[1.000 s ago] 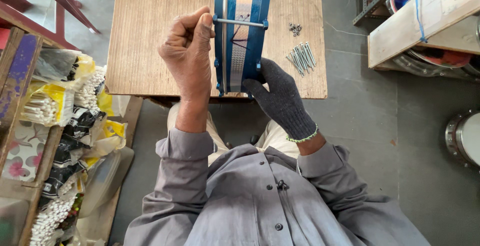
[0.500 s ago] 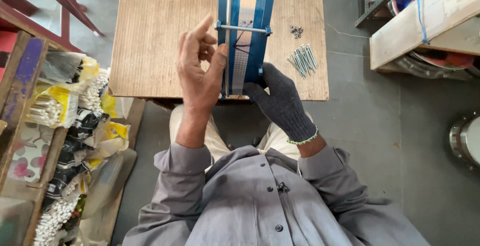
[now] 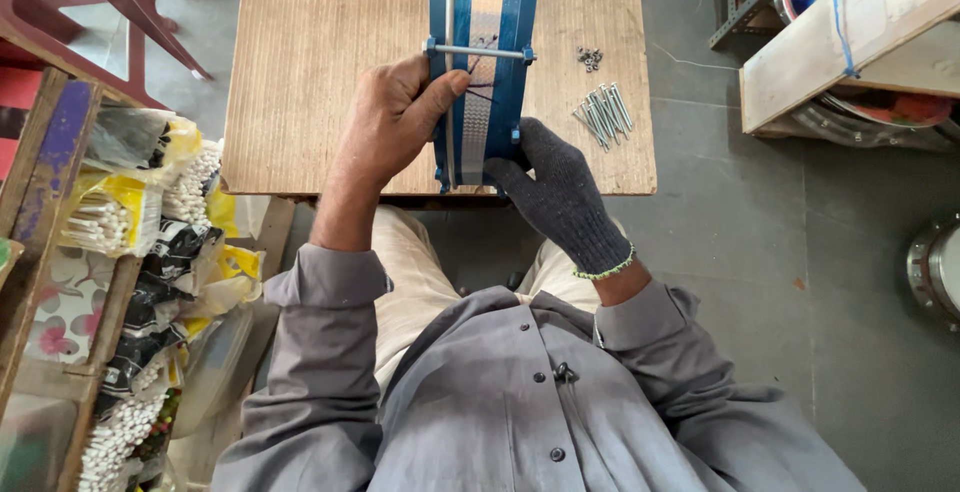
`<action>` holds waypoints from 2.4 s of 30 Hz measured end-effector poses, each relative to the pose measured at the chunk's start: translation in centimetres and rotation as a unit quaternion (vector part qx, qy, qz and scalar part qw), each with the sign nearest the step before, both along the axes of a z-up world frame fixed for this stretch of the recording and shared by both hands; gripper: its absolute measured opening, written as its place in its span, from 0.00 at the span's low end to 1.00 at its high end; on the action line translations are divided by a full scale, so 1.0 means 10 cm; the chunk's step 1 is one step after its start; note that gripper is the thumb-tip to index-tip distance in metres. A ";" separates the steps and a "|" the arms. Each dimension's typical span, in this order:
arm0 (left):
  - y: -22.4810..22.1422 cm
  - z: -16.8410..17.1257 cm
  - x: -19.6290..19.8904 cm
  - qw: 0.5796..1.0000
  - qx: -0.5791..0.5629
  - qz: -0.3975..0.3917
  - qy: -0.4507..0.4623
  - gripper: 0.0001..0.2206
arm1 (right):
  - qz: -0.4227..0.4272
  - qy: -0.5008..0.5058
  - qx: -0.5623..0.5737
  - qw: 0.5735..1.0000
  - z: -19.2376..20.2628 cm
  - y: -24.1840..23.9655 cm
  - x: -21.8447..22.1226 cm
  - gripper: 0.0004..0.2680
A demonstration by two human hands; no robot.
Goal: The person puts on a glove, inserts long screws into the rim of a blue drum shell, and hand-tightens metal nuts onto the screws.
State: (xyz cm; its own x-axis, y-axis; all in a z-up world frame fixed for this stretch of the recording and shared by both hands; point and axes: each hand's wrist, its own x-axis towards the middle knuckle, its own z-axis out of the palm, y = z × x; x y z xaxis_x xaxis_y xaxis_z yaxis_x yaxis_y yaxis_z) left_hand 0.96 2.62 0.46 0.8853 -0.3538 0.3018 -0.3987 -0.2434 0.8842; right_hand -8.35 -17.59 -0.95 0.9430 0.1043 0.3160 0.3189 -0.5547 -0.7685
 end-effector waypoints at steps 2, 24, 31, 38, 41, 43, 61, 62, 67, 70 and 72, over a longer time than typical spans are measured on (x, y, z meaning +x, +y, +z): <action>-0.03 -0.02 0.00 1.000 -0.015 -0.005 -0.003 0.17 | -0.006 0.009 0.000 1.000 -0.01 -0.01 0.02 0.09; -0.39 -0.41 -0.33 0.940 -0.048 0.239 -0.238 0.23 | -0.173 -0.078 0.134 0.973 -0.47 -1.39 0.42 0.08; -0.41 -0.41 -0.44 0.945 -0.040 0.267 -0.186 0.27 | -0.244 0.038 -0.114 0.962 -1.28 -2.28 1.08 0.05; -0.38 -0.51 -0.51 0.951 -0.067 0.254 -0.160 0.31 | -0.188 -0.045 -0.214 0.958 -1.91 -2.28 1.95 0.05; -0.39 -0.56 -0.55 0.943 -0.065 0.279 -0.169 0.32 | -0.191 -0.061 -0.283 0.938 -2.02 -2.21 2.37 0.05; -0.39 -0.59 -0.58 0.943 -0.069 0.282 -0.162 0.32 | -0.181 -0.050 -0.332 0.924 -2.06 -2.16 2.59 0.08; -0.45 -0.70 -0.57 0.948 -0.103 0.258 -0.157 0.31 | -0.113 0.124 0.246 0.955 -1.18 -1.82 2.25 0.05; -0.45 -0.67 -0.56 0.949 -0.104 0.254 -0.156 0.31 | -0.125 0.141 0.290 0.938 -0.98 -1.73 1.97 0.04; -0.49 -0.36 -0.53 0.945 -0.031 0.271 -0.178 0.27 | -0.042 0.076 0.427 0.900 -0.33 -1.28 0.85 0.01; -0.48 0.00 -0.74 0.906 0.067 0.327 -0.259 0.25 | -0.019 -0.019 0.284 0.958 0.05 -1.12 0.23 0.03; -0.52 0.22 -0.90 0.911 0.030 0.311 -0.271 0.17 | 0.006 -0.100 0.184 0.978 0.32 -0.99 0.02 0.04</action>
